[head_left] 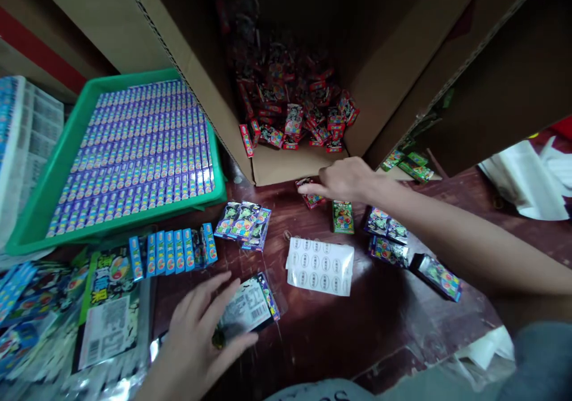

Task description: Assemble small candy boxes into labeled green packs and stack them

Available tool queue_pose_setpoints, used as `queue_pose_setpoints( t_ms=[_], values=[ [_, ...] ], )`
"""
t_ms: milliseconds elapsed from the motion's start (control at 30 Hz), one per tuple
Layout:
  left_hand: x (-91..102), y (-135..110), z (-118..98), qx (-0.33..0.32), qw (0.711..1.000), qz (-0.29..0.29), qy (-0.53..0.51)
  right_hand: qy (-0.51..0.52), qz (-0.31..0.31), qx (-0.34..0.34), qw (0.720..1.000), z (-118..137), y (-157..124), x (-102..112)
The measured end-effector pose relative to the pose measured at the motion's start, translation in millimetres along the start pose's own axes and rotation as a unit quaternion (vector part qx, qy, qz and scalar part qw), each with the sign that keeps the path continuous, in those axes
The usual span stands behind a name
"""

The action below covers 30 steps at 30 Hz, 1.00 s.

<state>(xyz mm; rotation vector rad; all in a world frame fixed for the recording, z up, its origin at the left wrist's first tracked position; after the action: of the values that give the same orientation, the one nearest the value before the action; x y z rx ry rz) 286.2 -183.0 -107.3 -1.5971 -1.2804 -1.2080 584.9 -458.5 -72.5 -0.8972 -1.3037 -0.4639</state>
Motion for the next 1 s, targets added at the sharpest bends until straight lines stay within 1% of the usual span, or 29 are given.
queue_pose_setpoints(
  t_ms=[67, 133, 167, 233, 267, 300, 333, 367, 400, 433, 467, 500, 567, 633, 667, 700, 733, 767, 833, 900, 1000],
  values=[
    [17.4, 36, -11, -0.014, 0.999, -0.045, -0.022, 0.015, -0.008, 0.055, 0.998, -18, -25, -4],
    [25.9, 89, -26, -0.025, 0.997, -0.072, -0.029, 0.024, -0.005, 0.108, 0.994, -27, -45, -17],
    [25.5, 120, -35, -0.028, 0.997, -0.071, -0.031, 0.029, -0.004, 0.12, 0.992, -28, -51, -25],
    [16.7, 185, -50, -0.06, 0.997, -0.034, -0.03, 0.038, -0.005, 0.126, 0.991, -25, -58, -40],
    [10.3, 215, -55, -0.07, 0.997, 0.0, -0.023, 0.042, -0.009, 0.127, 0.991, -23, -60, -44],
    [4.3, 241, -59, -0.064, 0.997, 0.04, -0.007, 0.046, -0.018, 0.126, 0.991, -21, -63, -46],
    [0.1, 262, -62, -0.06, 0.997, 0.054, -0.001, 0.057, -0.032, 0.123, 0.99, -20, -69, -45],
    [-1.8, 275, -65, -0.058, 0.996, 0.064, 0.004, 0.077, -0.053, 0.114, 0.989, -20, -78, -43],
    [-1.2, 280, -67, -0.056, 0.996, 0.067, 0.009, 0.107, -0.081, 0.1, 0.986, -19, -91, -41],
    [1.8, 277, -70, -0.061, 0.996, 0.06, 0.009, 0.148, -0.109, 0.083, 0.979, -18, -108, -39],
    [6.5, 264, -73, -0.075, 0.996, 0.048, 0.006, 0.198, -0.134, 0.07, 0.969, -15, -128, -40],
    [11.9, 243, -77, -0.094, 0.995, 0.035, 0.0, 0.251, -0.152, 0.062, 0.954, -10, -150, -43],
    [21.7, 185, -88, -0.155, 0.987, 0.014, -0.029, 0.358, -0.144, 0.069, 0.92, 10, -195, -62],
    [23.2, 118, -99, -0.188, 0.978, 0.063, -0.058, 0.433, -0.099, 0.079, 0.893, 37, -232, -91],
    [19.6, 88, -104, -0.192, 0.973, 0.104, -0.072, 0.447, -0.085, 0.078, 0.887, 51, -246, -107],
    [13.5, 62, -109, -0.182, 0.971, 0.13, -0.082, 0.445, -0.079, 0.079, 0.888, 64, -256, -123],
    [5.1, 41, -113, -0.165, 0.97, 0.154, -0.087, 0.429, -0.08, 0.083, 0.896, 76, -263, -137],
    [-4.7, 25, -116, -0.151, 0.97, 0.17, -0.09, 0.403, -0.086, 0.088, 0.907, 85, -268, -149],
    [-24.0, 8, -119, -0.13, 0.971, 0.177, -0.095, 0.344, -0.097, 0.105, 0.928, 97, -270, -164],
    [-36.9, 3, -120, -0.123, 0.973, 0.168, -0.098, 0.307, -0.102, 0.12, 0.939, 103, -268, -169],
    [-40.9, 1, -120, -0.121, 0.975, 0.158, -0.096, 0.305, -0.096, 0.151, 0.936, 107, -265, -164]
  ],
)
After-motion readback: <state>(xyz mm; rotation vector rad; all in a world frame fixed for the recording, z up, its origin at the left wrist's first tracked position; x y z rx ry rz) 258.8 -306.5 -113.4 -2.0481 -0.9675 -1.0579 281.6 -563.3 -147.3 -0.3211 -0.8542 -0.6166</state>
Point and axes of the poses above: each hand's wrist, its own y-axis towards the middle knuckle, its own x-axis out of the back of the hand, z = x × y, the point moved 1 cm from there along y, towards the middle knuckle
